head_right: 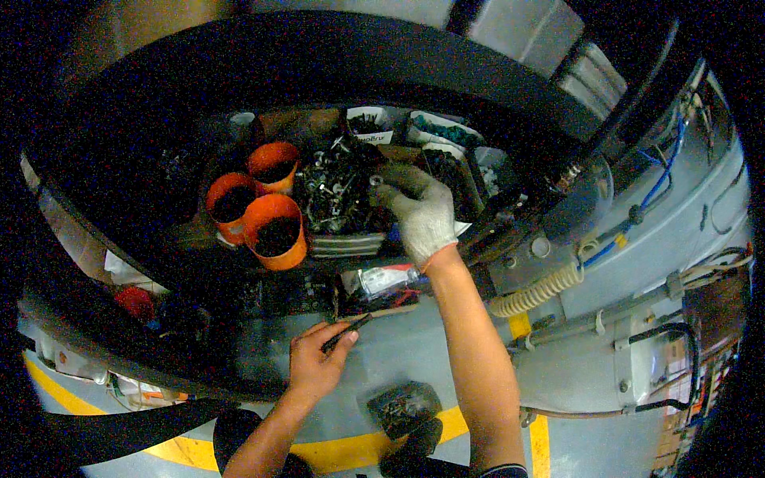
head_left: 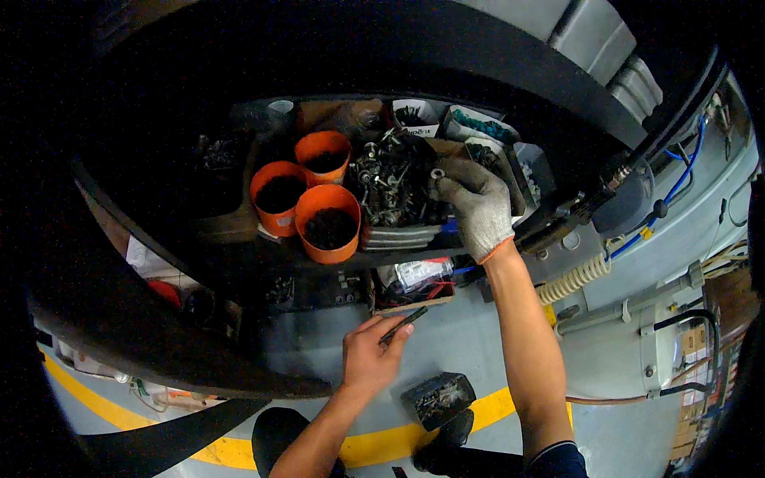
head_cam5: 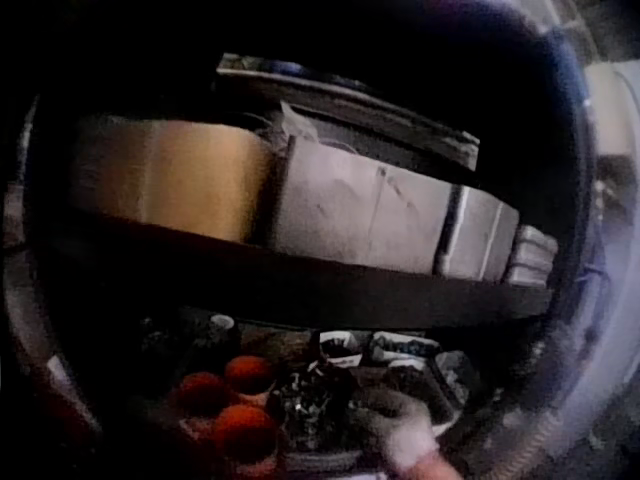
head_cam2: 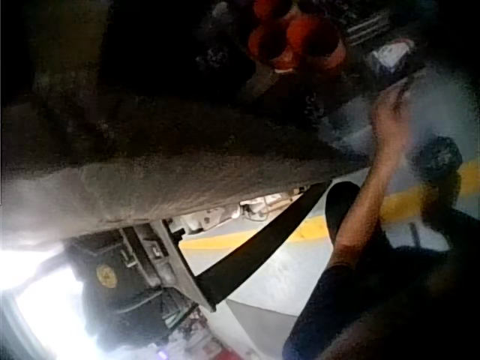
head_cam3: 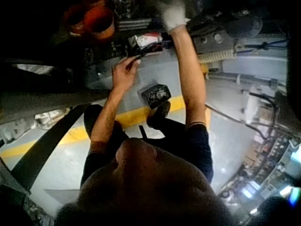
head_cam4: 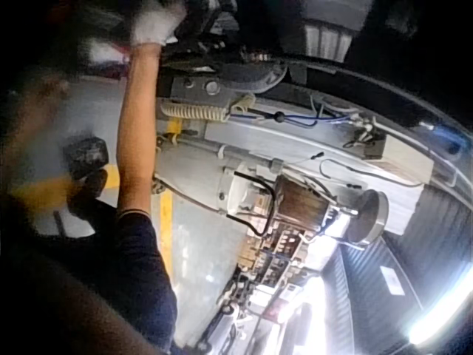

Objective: The person organizes tools and parts in a workshop. They wipe a metal component with a cloth, place it in a toolbox, and then sort through a tray of small hardware items on the floor.

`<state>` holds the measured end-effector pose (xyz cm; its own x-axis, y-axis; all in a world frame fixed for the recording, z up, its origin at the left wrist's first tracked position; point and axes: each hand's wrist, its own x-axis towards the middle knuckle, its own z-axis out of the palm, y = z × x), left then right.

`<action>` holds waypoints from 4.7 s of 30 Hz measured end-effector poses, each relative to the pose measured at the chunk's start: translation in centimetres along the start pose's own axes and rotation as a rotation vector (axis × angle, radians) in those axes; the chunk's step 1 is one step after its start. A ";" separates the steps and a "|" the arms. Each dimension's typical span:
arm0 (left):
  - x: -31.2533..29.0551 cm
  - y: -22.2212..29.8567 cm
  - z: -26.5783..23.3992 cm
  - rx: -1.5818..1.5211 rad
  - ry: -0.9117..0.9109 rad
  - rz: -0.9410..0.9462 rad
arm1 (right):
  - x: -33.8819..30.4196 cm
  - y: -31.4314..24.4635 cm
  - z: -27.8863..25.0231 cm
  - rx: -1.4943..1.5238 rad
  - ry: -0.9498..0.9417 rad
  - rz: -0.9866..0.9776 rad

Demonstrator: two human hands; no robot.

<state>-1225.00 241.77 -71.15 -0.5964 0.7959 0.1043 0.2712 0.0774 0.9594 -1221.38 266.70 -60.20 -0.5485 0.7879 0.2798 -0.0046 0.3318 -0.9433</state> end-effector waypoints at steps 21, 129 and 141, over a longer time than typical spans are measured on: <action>-0.4 0.7 0.4 -0.063 0.096 0.009 | -1.9 0.7 1.0 -0.635 -0.120 -0.493; -0.3 1.0 0.7 0.015 0.017 -0.019 | 5.8 3.9 2.7 -1.004 -0.367 -0.293; -0.5 0.5 1.6 -0.039 0.067 -0.069 | 7.0 11.2 0.7 -0.392 0.106 -0.384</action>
<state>-1223.39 242.39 -71.13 -0.6624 0.7472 0.0535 0.1989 0.1066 0.9742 -1225.84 275.59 -68.91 -0.4817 0.6132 0.6261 0.1350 0.7578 -0.6383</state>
